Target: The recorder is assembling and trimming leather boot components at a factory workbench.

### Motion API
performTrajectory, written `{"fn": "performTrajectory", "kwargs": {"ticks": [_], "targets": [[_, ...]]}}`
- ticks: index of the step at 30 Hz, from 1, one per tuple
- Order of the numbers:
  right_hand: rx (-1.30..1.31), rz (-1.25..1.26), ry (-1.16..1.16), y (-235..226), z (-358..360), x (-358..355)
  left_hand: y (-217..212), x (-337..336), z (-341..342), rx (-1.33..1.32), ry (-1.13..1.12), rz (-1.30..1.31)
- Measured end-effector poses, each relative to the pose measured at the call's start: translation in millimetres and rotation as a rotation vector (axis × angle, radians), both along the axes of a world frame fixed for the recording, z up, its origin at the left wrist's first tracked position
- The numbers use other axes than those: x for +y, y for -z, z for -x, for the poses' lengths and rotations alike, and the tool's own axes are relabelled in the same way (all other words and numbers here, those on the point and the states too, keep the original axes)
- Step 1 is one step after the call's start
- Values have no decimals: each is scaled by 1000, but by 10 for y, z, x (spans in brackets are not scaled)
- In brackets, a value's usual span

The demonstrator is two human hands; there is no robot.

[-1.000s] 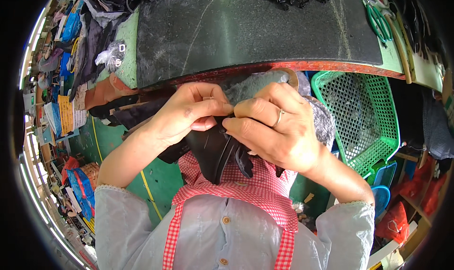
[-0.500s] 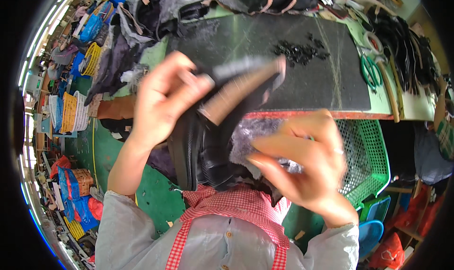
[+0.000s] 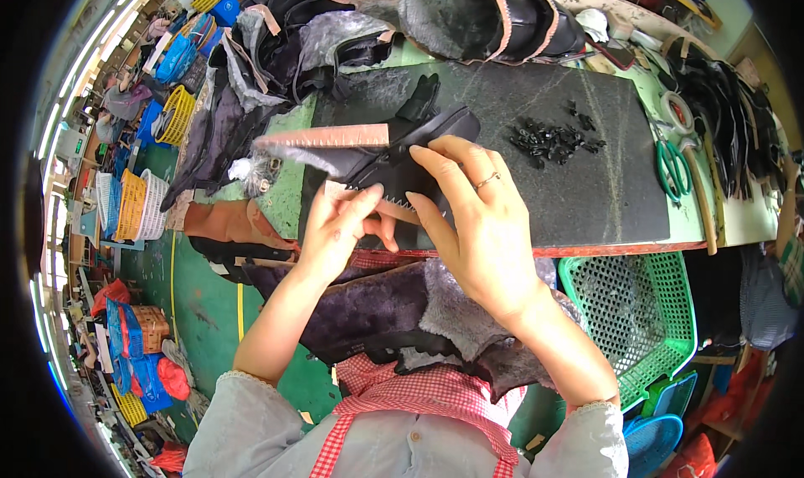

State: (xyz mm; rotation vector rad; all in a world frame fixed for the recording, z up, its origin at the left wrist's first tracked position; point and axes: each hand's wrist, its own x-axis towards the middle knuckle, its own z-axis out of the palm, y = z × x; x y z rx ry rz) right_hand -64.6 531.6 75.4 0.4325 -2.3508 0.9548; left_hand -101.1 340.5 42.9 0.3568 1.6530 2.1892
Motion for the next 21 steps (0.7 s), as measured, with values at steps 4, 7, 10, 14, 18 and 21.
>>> {"fn": "performTrajectory", "kwargs": {"ticks": [4,7,10,14,18,21], "targets": [[-100,-195,29,75,97,8,110,20,-3,-33,57,5],[-245,-221,34,169,120,-12,202,44,-68,-25,106,27],[-299,112,36,259,80,-43,251,26,-130,139,10,199],[-213,274,-3,388,54,-57,213,43,-217,265,-6,302],[-162,395,-21,485,1,-114,156,79,-289,223,64,237],[-193,448,-47,401,-34,-136,180,82,-313,214,61,255]]}}
